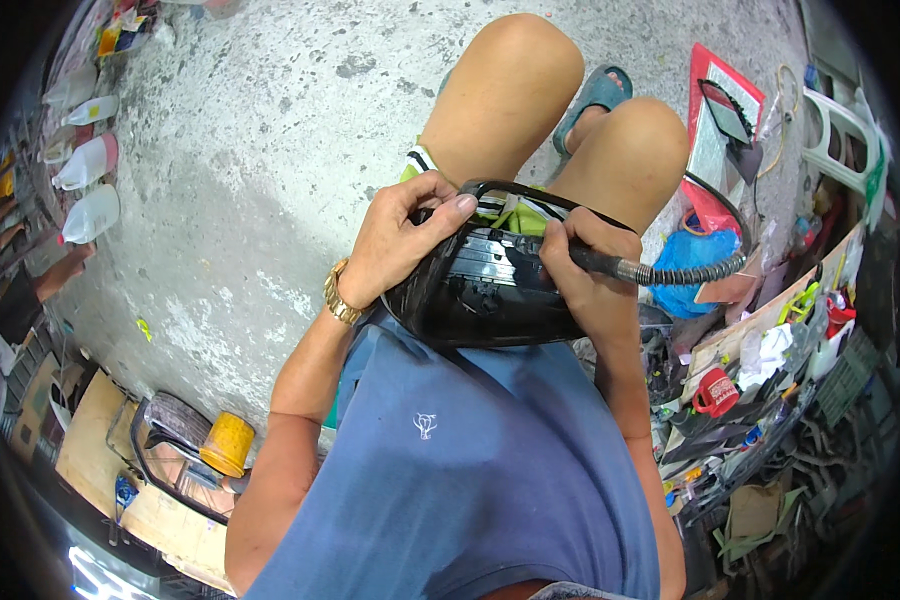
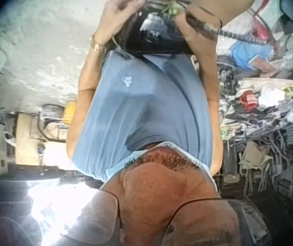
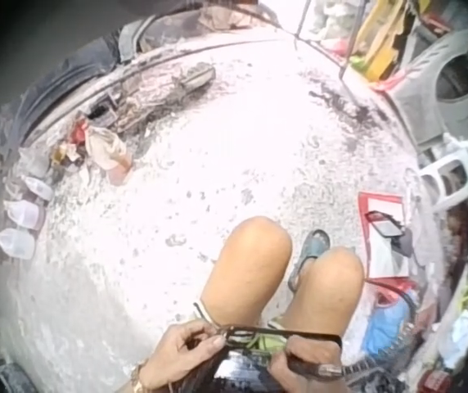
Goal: Repairing and reassembling an automotive side mirror assembly using a soldering iron and screwdriver.
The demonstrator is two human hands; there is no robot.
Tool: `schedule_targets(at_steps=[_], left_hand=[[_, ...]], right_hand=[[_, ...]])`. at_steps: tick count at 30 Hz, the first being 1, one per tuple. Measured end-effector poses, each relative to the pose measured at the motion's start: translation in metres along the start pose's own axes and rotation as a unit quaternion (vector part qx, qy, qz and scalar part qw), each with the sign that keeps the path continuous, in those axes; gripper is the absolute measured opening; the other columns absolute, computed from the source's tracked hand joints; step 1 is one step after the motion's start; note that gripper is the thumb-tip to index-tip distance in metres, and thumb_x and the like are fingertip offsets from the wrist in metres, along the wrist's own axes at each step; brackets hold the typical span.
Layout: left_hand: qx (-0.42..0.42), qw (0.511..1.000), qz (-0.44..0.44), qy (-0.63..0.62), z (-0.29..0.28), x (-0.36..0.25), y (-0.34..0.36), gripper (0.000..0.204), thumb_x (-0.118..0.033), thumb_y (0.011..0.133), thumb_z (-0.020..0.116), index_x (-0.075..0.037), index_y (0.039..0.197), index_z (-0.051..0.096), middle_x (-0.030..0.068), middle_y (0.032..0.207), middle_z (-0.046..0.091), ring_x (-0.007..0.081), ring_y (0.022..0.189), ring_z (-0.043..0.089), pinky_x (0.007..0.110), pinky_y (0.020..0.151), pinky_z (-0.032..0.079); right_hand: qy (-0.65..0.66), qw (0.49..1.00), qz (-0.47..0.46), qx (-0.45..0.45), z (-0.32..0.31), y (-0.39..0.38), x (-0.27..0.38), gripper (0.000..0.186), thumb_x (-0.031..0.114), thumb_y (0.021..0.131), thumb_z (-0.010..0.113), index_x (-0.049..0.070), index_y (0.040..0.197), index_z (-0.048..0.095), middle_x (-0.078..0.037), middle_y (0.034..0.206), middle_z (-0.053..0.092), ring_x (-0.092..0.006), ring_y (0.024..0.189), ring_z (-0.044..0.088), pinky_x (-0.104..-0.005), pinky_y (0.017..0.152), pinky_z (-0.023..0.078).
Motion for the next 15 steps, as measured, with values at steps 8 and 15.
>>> schedule_targets(at_steps=[8, 15], left_hand=[[0.039, 0.999, -0.017, -0.009, 0.0019, 0.0001, 0.0025, 0.028, -0.027, 0.095, 0.059, 0.001, 0.091, 0.062, -0.0040, 0.077, 0.056, 0.0032, 0.073, 0.047, 0.021, 0.065, 0.039], [0.039, 0.999, -0.033, -0.015, 0.0027, 0.0020, 0.0023, 0.028, -0.028, 0.095, 0.060, 0.000, 0.091, 0.062, -0.0041, 0.077, 0.056, 0.0026, 0.073, 0.047, 0.021, 0.064, 0.039]], right_hand=[[0.012, 1.000, -0.015, -0.022, -0.0017, 0.0099, -0.0003, 0.025, 0.009, 0.083, 0.063, 0.000, 0.064, 0.050, -0.015, 0.054, 0.050, -0.0252, 0.043, 0.048, -0.0371, 0.046, 0.039], [0.015, 1.000, 0.006, 0.000, 0.0010, 0.0113, -0.0013, 0.027, 0.011, 0.084, 0.064, 0.000, 0.063, 0.050, -0.013, 0.052, 0.048, -0.0213, 0.043, 0.046, -0.0353, 0.047, 0.039]])
Point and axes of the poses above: each hand's wrist, its own y-axis towards the middle knuckle, its own z-axis out of the palm, x = y × z, the point moved 5 cm from there along y, towards the middle knuckle
